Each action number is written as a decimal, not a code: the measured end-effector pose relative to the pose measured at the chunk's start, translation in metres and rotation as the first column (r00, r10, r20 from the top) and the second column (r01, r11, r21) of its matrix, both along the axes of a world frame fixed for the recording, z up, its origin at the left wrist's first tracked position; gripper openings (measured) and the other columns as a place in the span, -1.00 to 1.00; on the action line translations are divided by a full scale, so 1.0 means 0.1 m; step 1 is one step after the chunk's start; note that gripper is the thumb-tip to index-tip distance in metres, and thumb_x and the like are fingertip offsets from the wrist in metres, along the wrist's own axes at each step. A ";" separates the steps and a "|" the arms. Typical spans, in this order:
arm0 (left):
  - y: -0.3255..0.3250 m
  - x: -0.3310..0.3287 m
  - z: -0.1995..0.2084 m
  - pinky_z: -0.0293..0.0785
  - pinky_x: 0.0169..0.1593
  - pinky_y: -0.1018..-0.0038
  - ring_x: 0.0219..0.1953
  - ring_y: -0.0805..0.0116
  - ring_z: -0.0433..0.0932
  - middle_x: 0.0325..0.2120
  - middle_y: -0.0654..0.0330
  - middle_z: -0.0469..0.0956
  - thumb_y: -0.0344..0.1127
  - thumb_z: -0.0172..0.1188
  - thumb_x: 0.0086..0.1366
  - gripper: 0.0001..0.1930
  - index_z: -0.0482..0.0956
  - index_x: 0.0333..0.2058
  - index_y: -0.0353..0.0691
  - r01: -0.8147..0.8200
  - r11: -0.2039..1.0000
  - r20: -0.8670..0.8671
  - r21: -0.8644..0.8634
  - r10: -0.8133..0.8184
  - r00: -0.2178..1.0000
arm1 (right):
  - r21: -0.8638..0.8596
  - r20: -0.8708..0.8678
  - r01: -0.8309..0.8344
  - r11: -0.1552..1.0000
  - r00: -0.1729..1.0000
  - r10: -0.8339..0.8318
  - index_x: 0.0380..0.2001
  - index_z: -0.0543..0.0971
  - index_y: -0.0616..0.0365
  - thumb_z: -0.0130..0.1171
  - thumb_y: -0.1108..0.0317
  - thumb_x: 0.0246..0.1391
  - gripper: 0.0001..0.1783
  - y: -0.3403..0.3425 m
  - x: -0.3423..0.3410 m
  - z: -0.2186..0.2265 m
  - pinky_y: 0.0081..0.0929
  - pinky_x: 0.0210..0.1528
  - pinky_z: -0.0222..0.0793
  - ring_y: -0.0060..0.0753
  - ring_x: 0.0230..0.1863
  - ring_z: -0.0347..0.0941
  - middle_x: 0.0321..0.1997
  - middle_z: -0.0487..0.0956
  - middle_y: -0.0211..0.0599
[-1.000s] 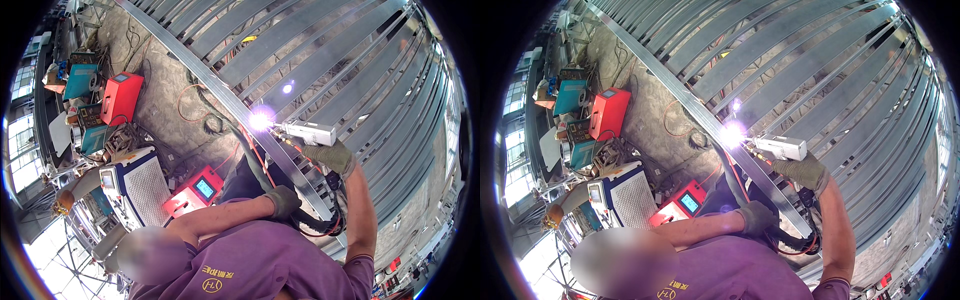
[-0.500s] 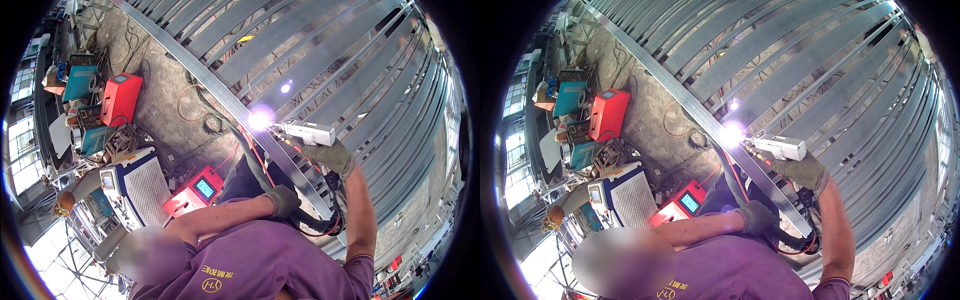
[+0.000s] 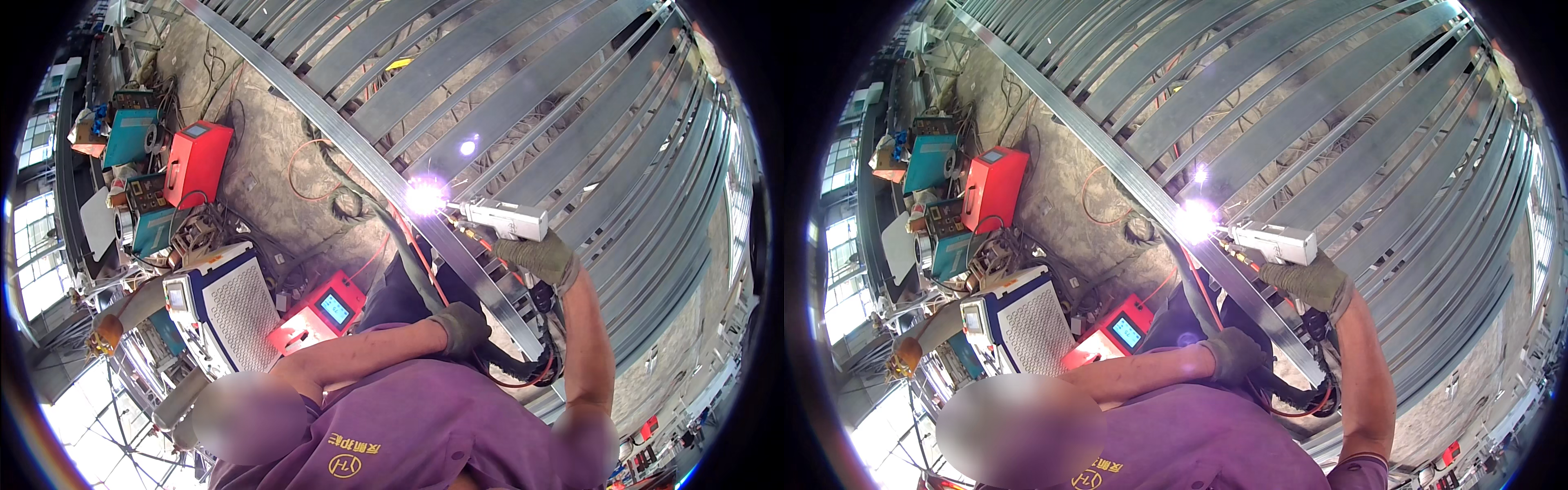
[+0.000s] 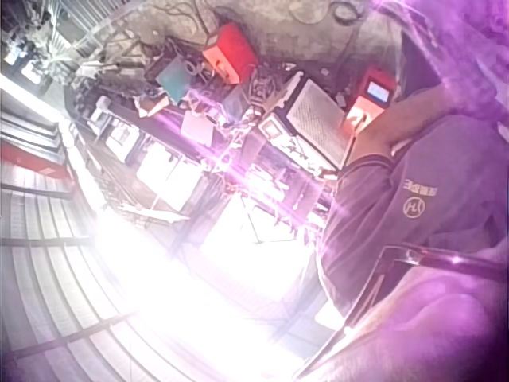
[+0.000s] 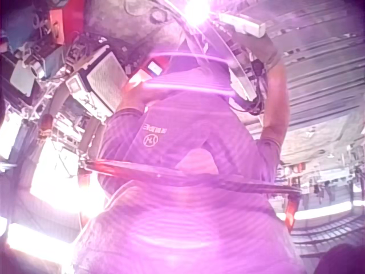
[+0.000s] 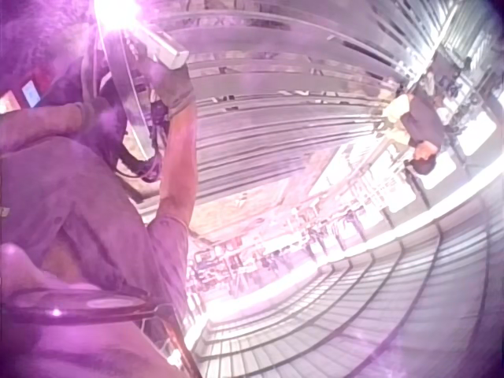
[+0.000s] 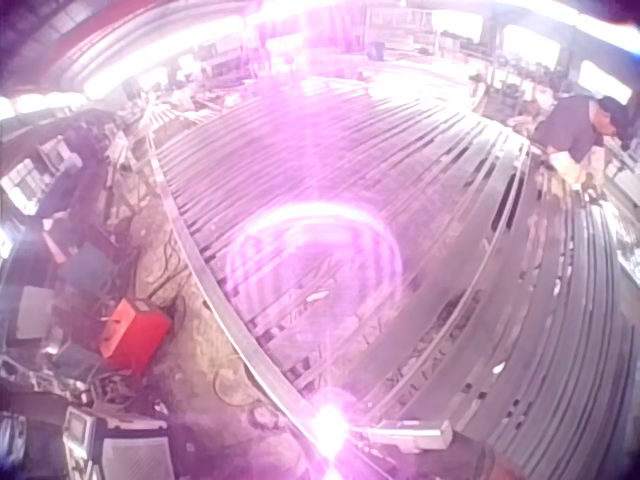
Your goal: The person welds seams on a large metal frame using a handheld welding torch, producing bright sparks. After welding, the person lifts and repositions the frame on the workshop floor.
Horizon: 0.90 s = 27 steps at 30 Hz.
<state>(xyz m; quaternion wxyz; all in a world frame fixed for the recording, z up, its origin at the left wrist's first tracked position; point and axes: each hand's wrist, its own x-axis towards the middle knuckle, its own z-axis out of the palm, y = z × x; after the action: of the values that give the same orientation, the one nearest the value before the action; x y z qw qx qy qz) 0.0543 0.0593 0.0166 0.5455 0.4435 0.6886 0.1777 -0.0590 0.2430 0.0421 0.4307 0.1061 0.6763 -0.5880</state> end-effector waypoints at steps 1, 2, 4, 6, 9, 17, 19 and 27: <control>0.00 0.00 0.00 0.64 -0.09 0.15 -0.15 0.02 0.75 -0.25 0.07 0.75 -0.28 0.26 0.15 -0.62 0.71 -0.02 -0.06 -0.004 1.000 0.001 -0.001 0.004 1.000 | -0.005 -0.015 0.008 1.000 1.000 -0.008 0.05 0.65 0.15 0.50 0.22 0.13 -0.54 -0.01 0.00 0.02 -0.50 -0.39 0.49 -0.61 -0.41 0.51 -0.38 0.64 -0.46; -0.01 0.00 0.00 0.64 -0.10 0.15 -0.15 0.02 0.75 -0.25 0.07 0.75 -0.28 0.26 0.16 -0.63 0.72 -0.02 -0.07 -0.008 1.000 0.003 -0.002 0.008 1.000 | -0.010 -0.030 0.015 1.000 0.999 -0.015 0.04 0.65 0.15 0.50 0.23 0.13 -0.54 -0.02 0.00 0.03 -0.50 -0.39 0.49 -0.61 -0.41 0.51 -0.38 0.64 -0.46; -0.02 0.01 -0.02 0.64 -0.08 0.13 -0.13 0.00 0.75 -0.23 0.04 0.75 -0.24 0.28 0.17 -0.67 0.74 -0.08 -0.12 -0.015 1.000 0.008 0.011 0.015 1.000 | -0.018 -0.059 0.046 0.999 0.997 -0.047 0.05 0.65 0.15 0.49 0.24 0.13 -0.55 -0.05 0.02 0.05 -0.51 -0.38 0.48 -0.62 -0.40 0.51 -0.37 0.64 -0.47; -0.01 0.01 -0.03 0.65 -0.07 0.13 -0.11 -0.01 0.75 -0.22 0.03 0.75 -0.22 0.29 0.17 -0.68 0.75 -0.10 -0.15 0.001 1.000 0.018 0.010 -0.001 1.000 | -0.018 -0.090 0.063 0.998 0.994 -0.065 0.05 0.65 0.15 0.49 0.25 0.13 -0.55 -0.05 0.05 0.02 -0.51 -0.38 0.48 -0.63 -0.39 0.50 -0.37 0.64 -0.48; 0.00 -0.02 -0.01 0.64 -0.07 0.13 -0.10 -0.01 0.74 -0.22 0.03 0.75 -0.22 0.30 0.16 -0.66 0.75 -0.09 -0.15 0.045 0.999 0.029 0.004 -0.045 0.999 | -0.018 -0.087 0.067 0.998 0.994 -0.068 0.06 0.65 0.15 0.48 0.25 0.13 -0.54 -0.01 0.09 -0.02 -0.51 -0.37 0.48 -0.63 -0.37 0.50 -0.35 0.64 -0.49; 0.01 0.07 -0.11 0.63 -0.11 0.13 -0.14 0.00 0.74 -0.25 0.08 0.75 -0.19 0.26 0.19 -0.71 0.77 -0.12 -0.04 0.052 0.998 0.004 0.032 -0.052 0.999 | -0.023 -0.017 0.068 0.997 0.997 -0.069 0.22 0.59 0.11 0.54 0.25 0.11 -0.38 -0.01 0.10 0.07 -0.51 -0.36 0.48 -0.64 -0.35 0.46 -0.24 0.66 -0.47; -0.01 0.10 -0.17 0.63 -0.10 0.12 -0.13 0.00 0.74 -0.23 0.08 0.74 -0.18 0.26 0.20 -0.69 0.74 -0.09 -0.05 0.055 0.997 -0.010 0.046 -0.055 0.998 | -0.027 0.034 0.063 0.998 0.997 -0.062 0.22 0.59 0.12 0.54 0.26 0.12 -0.39 0.03 0.12 0.03 -0.53 -0.32 0.48 -0.64 -0.33 0.46 -0.23 0.66 -0.47; 0.04 0.30 -0.23 0.63 -0.05 0.11 -0.09 0.01 0.72 -0.20 0.08 0.72 -0.14 0.28 0.21 -0.68 0.68 -0.08 -0.09 -0.041 0.999 -0.019 0.030 0.041 0.999 | -0.074 -0.084 0.091 0.993 0.992 -0.097 0.18 0.59 0.13 0.54 0.20 0.11 -0.40 0.23 0.28 -0.29 -0.44 -0.30 0.52 -0.57 -0.32 0.50 -0.20 0.70 -0.37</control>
<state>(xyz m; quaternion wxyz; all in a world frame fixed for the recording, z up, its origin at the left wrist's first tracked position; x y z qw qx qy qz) 0.0839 0.0636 -0.0069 0.5285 0.4389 0.7002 0.1946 -0.0313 0.2665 0.0135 0.3761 0.0969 0.6677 -0.6351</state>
